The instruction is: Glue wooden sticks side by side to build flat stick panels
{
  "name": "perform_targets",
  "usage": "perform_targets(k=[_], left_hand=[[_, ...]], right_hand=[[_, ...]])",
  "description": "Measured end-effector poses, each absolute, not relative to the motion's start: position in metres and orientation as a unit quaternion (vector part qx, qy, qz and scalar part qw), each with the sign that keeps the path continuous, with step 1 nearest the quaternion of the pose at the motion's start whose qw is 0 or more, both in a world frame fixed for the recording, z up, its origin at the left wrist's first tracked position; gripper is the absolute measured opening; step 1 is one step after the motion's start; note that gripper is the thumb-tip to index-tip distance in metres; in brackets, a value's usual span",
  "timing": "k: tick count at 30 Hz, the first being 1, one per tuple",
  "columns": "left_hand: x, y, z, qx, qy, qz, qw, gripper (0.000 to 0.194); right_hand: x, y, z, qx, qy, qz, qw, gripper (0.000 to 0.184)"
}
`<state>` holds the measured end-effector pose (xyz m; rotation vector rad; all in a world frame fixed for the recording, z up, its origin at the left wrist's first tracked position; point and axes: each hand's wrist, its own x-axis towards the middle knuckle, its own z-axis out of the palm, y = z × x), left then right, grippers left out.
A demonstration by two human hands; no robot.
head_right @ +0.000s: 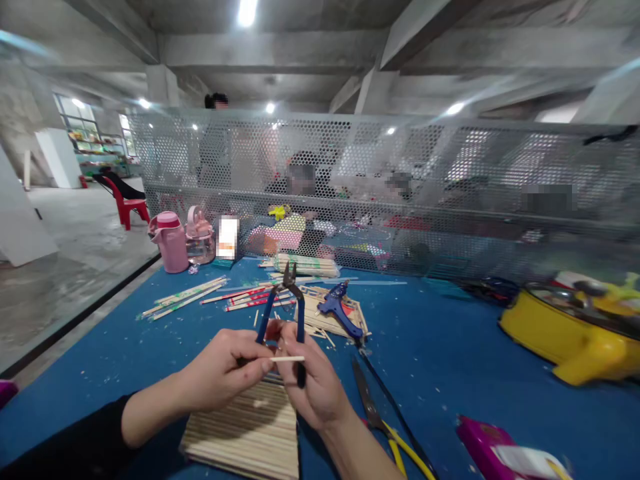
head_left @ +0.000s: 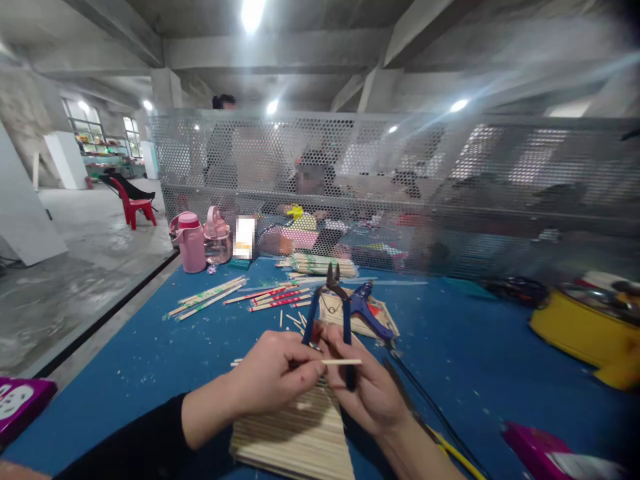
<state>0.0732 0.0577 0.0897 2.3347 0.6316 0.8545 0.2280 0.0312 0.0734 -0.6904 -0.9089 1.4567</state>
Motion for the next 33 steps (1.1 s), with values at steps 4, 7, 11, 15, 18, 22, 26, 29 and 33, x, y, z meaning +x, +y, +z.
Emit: perform_targets(k=[4,7,11,15,18,22,26,29,33], left_hand=[[0.082,0.055,0.089,0.870,0.199,0.311,0.326,0.026],[0.086,0.054,0.087,0.869,0.165,0.311,0.348,0.027],[0.083,0.061,0.082,0.809,0.244,0.378,0.377,0.031],[0.076,0.079,0.075,0.717,0.375,0.458,0.369,0.036],[0.074,0.088,0.069,0.698,0.395,0.472,0.365,0.034],[0.075,0.089,0.064,0.696,0.399,0.472,0.366,0.034],[0.077,0.088,0.063,0.699,0.393,0.468,0.372,0.035],[0.078,0.086,0.063,0.709,0.380,0.464,0.370,0.037],[0.080,0.083,0.061,0.719,0.363,0.457,0.377,0.037]], right_hand=[[0.233,0.027,0.074,-0.224,-0.389,0.698,0.558,0.040],[0.237,0.026,0.074,-0.236,-0.418,0.700,0.529,0.054],[0.254,0.031,0.072,-0.337,-0.498,0.556,0.574,0.068],[0.279,0.039,0.063,-0.504,-0.640,0.312,0.489,0.070],[0.285,0.042,0.055,-0.559,-0.728,0.161,0.364,0.072],[0.278,0.041,0.050,-0.565,-0.770,0.118,0.274,0.079],[0.273,0.038,0.049,-0.571,-0.773,0.117,0.251,0.080],[0.271,0.036,0.048,-0.569,-0.775,0.122,0.248,0.082],[0.269,0.036,0.049,-0.556,-0.781,0.121,0.257,0.084]])
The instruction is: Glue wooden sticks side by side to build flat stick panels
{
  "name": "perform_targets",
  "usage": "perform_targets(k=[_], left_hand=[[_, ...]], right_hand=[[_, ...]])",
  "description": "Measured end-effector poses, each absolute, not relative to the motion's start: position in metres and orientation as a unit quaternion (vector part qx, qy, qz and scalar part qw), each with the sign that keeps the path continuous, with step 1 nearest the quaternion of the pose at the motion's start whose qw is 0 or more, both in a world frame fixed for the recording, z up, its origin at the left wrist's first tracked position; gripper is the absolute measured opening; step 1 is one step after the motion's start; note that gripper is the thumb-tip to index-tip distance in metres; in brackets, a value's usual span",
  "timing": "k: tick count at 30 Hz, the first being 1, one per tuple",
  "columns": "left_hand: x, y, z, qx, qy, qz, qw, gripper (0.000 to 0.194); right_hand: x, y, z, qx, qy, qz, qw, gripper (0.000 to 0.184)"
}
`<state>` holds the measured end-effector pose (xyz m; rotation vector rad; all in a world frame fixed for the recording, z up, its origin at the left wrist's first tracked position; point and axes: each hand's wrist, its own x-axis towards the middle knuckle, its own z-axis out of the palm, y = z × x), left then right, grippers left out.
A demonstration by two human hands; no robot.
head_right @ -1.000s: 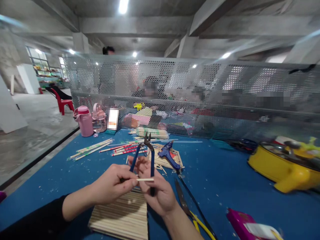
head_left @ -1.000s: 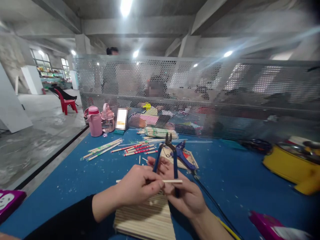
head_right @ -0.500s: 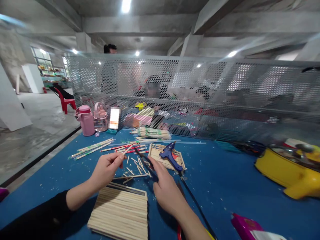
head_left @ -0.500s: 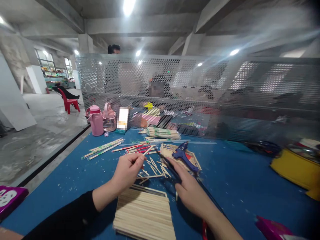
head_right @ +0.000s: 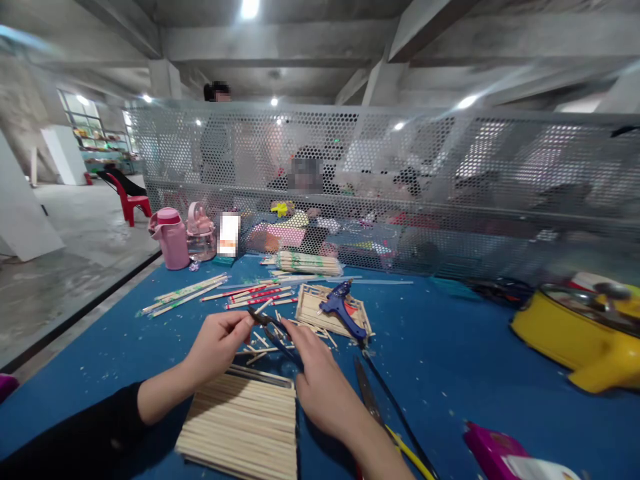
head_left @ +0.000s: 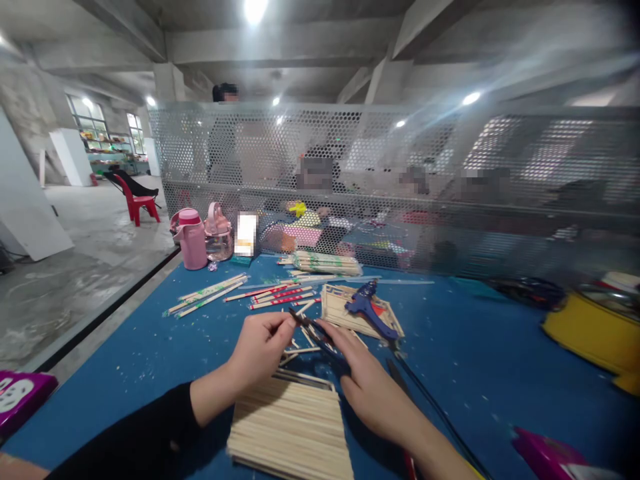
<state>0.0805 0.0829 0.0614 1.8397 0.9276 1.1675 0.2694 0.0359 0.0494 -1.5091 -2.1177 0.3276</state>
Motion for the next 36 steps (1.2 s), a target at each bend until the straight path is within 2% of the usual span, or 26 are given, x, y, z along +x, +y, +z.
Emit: perform_targets(k=[5,11,16,24,26,30,33,36], left_hand=[[0.081,0.082,0.060,0.726,0.354,0.450,0.381,0.036],[0.084,0.080,0.058,0.727,0.344,0.442,0.396,0.037],[0.084,0.076,0.060,0.736,0.340,0.435,0.390,0.031],[0.086,0.086,0.052,0.729,0.442,0.393,0.344,0.044],[0.085,0.086,0.054,0.735,0.440,0.388,0.339,0.043],[0.079,0.080,0.062,0.799,0.355,0.383,0.299,0.036],[0.074,0.076,0.067,0.837,0.328,0.361,0.248,0.033],[0.070,0.076,0.064,0.853,0.340,0.335,0.214,0.031]], right_hand=[[0.265,0.035,0.052,-0.559,-0.776,0.131,0.261,0.079],[0.260,0.036,0.053,-0.576,-0.752,0.126,0.294,0.060],[0.256,0.038,0.049,-0.586,-0.749,0.112,0.287,0.060],[0.251,0.038,0.052,-0.636,-0.733,-0.065,0.232,0.060],[0.253,0.039,0.055,-0.626,-0.742,-0.033,0.237,0.060],[0.268,0.043,0.062,-0.618,-0.735,0.112,0.254,0.060],[0.288,0.044,0.065,-0.649,-0.722,0.138,0.197,0.057],[0.299,0.044,0.061,-0.691,-0.711,0.096,0.082,0.050]])
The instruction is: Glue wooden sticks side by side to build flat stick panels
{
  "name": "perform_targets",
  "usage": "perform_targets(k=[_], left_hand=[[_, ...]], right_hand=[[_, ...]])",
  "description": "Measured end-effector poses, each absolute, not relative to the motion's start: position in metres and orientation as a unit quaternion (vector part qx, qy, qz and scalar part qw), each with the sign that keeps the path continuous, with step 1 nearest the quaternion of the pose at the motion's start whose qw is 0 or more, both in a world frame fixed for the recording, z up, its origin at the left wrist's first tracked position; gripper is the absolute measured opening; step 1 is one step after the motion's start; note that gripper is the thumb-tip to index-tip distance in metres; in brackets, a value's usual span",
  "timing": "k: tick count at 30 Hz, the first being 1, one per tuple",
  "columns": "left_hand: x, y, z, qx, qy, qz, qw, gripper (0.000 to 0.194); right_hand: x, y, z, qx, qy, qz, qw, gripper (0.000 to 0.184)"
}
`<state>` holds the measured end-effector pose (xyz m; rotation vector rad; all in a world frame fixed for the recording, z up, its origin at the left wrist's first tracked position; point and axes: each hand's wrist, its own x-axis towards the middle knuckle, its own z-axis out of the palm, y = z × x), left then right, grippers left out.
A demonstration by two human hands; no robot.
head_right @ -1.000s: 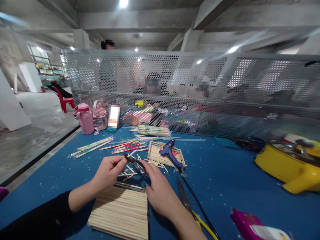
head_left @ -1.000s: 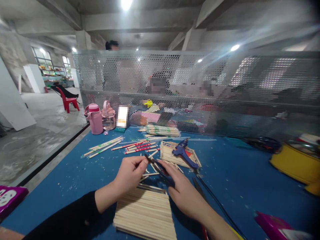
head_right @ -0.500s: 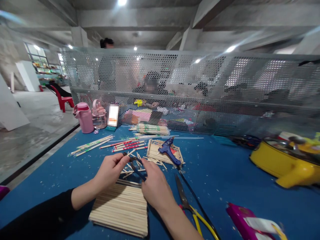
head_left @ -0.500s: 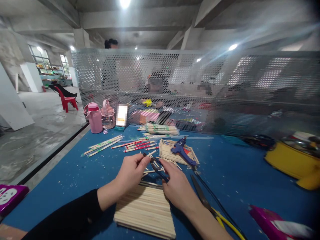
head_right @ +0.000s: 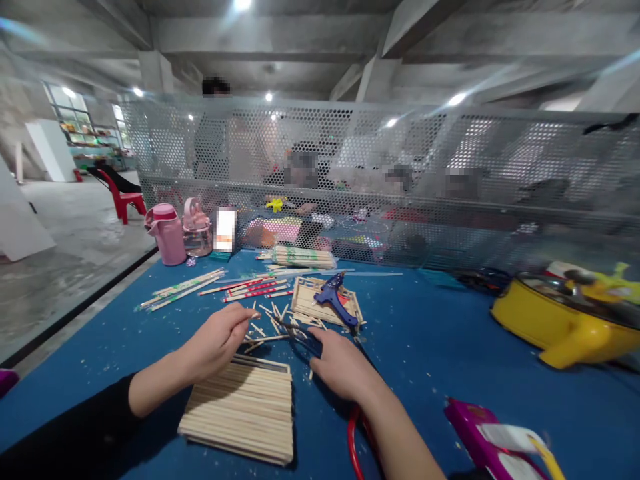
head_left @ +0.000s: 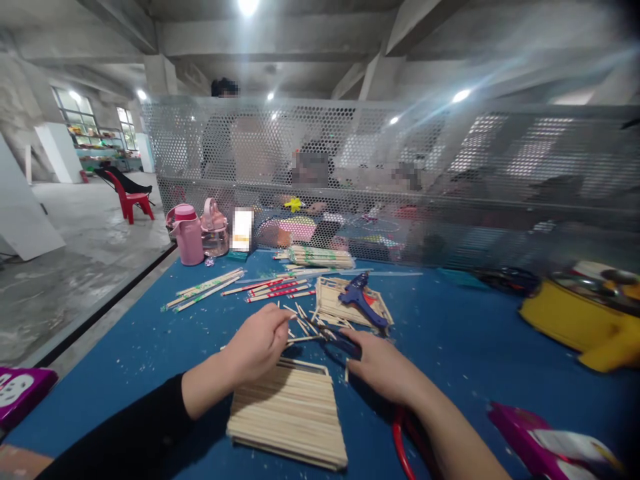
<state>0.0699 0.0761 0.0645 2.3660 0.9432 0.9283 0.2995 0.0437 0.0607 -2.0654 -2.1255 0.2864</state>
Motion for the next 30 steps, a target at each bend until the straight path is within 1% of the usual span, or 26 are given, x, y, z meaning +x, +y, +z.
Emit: perform_targets(k=[2,4,6,9,11,12,13,15,17,18,19,21,24,26,28,30], left_hand=[[0.069,0.077,0.060,0.871,0.334,0.306,0.192,0.036],[0.069,0.078,0.054,0.890,0.316,0.276,0.179,0.037],[0.071,0.077,0.050,0.899,0.298,0.263,0.186,0.036],[0.073,0.074,0.048,0.896,0.292,0.263,0.208,0.035],[0.073,0.071,0.048,0.892,0.295,0.264,0.216,0.034],[0.073,0.071,0.049,0.891,0.297,0.263,0.219,0.033],[0.073,0.070,0.050,0.890,0.298,0.265,0.221,0.032],[0.074,0.069,0.052,0.889,0.296,0.271,0.220,0.031],[0.076,0.069,0.053,0.890,0.287,0.280,0.214,0.031],[0.077,0.068,0.053,0.892,0.281,0.284,0.212,0.030],[0.079,0.068,0.054,0.893,0.274,0.287,0.211,0.030],[0.081,0.065,0.056,0.897,0.262,0.289,0.209,0.028],[0.076,0.062,0.061,0.899,0.245,0.304,0.201,0.027],[0.063,0.064,0.067,0.883,0.257,0.345,0.189,0.026],[0.043,0.072,0.069,0.832,0.328,0.409,0.183,0.024],[0.021,0.081,0.064,0.765,0.430,0.424,0.223,0.024]], right_hand=[[0.299,0.043,0.056,-0.706,-0.704,0.069,0.036,0.046],[0.293,0.043,0.051,-0.715,-0.697,0.055,0.023,0.046],[0.288,0.043,0.048,-0.722,-0.690,0.049,0.019,0.049],[0.284,0.045,0.046,-0.721,-0.692,0.030,0.023,0.060],[0.285,0.046,0.046,-0.717,-0.696,0.023,0.034,0.066],[0.285,0.046,0.048,-0.715,-0.697,0.021,0.048,0.066],[0.285,0.045,0.050,-0.712,-0.699,0.022,0.070,0.062],[0.281,0.042,0.059,-0.683,-0.715,0.043,0.139,0.048],[0.274,0.036,0.070,-0.619,-0.750,0.106,0.209,0.036],[0.270,0.032,0.075,-0.580,-0.768,0.148,0.229,0.032],[0.265,0.028,0.080,-0.550,-0.780,0.181,0.237,0.029],[0.257,0.021,0.087,-0.523,-0.791,0.202,0.245,0.025],[0.254,0.015,0.088,-0.533,-0.790,0.177,0.247,0.024],[0.257,0.013,0.084,-0.553,-0.779,0.163,0.248,0.022],[0.263,0.013,0.078,-0.576,-0.762,0.157,0.252,0.022],[0.268,0.012,0.070,-0.589,-0.749,0.159,0.257,0.024]])
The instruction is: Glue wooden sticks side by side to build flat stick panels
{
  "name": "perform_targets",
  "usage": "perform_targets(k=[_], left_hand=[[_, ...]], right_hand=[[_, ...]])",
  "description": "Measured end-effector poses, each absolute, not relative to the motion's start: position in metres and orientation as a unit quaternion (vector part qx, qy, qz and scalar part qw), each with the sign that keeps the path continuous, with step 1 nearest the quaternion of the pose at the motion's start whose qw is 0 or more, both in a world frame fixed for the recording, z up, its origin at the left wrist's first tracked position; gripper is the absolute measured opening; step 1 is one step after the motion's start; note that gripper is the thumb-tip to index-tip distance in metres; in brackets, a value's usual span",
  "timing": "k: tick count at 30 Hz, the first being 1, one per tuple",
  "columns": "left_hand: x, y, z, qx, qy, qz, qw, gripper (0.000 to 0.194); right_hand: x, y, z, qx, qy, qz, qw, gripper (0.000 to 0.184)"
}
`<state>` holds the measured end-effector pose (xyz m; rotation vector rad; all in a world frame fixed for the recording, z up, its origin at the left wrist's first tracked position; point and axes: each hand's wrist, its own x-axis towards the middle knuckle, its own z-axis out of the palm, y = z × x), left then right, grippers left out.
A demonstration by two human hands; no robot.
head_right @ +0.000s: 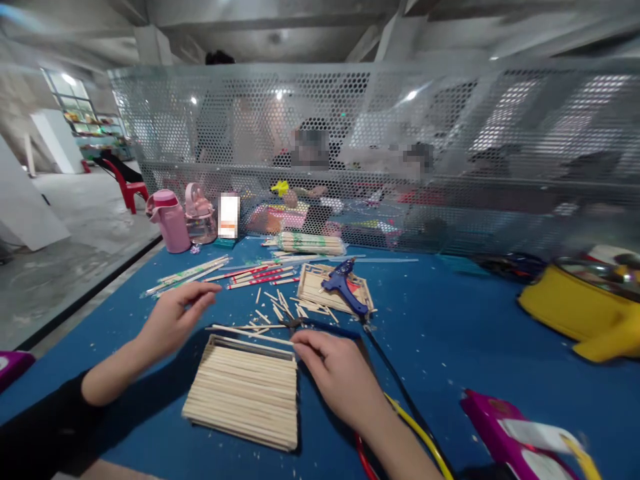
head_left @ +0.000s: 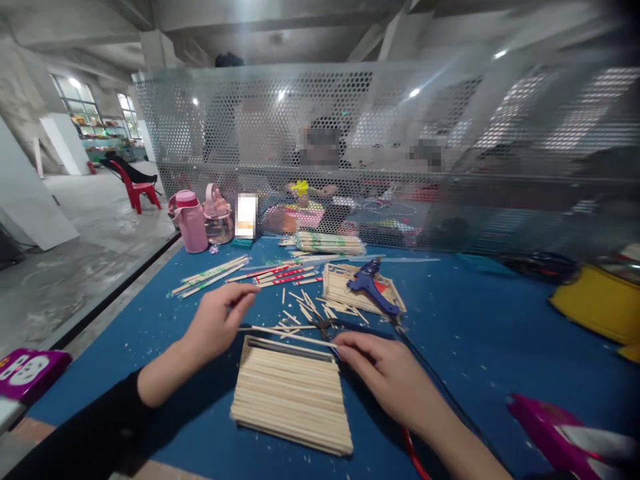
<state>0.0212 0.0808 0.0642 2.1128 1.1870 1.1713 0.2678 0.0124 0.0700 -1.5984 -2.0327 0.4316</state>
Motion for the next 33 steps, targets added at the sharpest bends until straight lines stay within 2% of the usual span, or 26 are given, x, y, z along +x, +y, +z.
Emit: perform_targets(k=[5,9,17,33], left_hand=[[-0.004,0.090,0.035,0.646,0.518,0.311,0.466,0.036],[0.002,0.082,0.026,0.601,0.507,0.259,0.560,0.036],[0.000,0.080,0.034,0.519,0.494,0.255,0.649,0.029],[0.002,0.078,0.024,0.489,0.455,0.270,0.693,0.037]], right_hand=[[0.270,0.014,0.051,-0.594,-0.740,0.143,0.284,0.023],[0.264,0.013,0.043,-0.593,-0.735,0.118,0.306,0.023],[0.261,0.013,0.039,-0.601,-0.735,0.136,0.283,0.023],[0.255,0.014,0.044,-0.601,-0.734,0.183,0.260,0.026]])
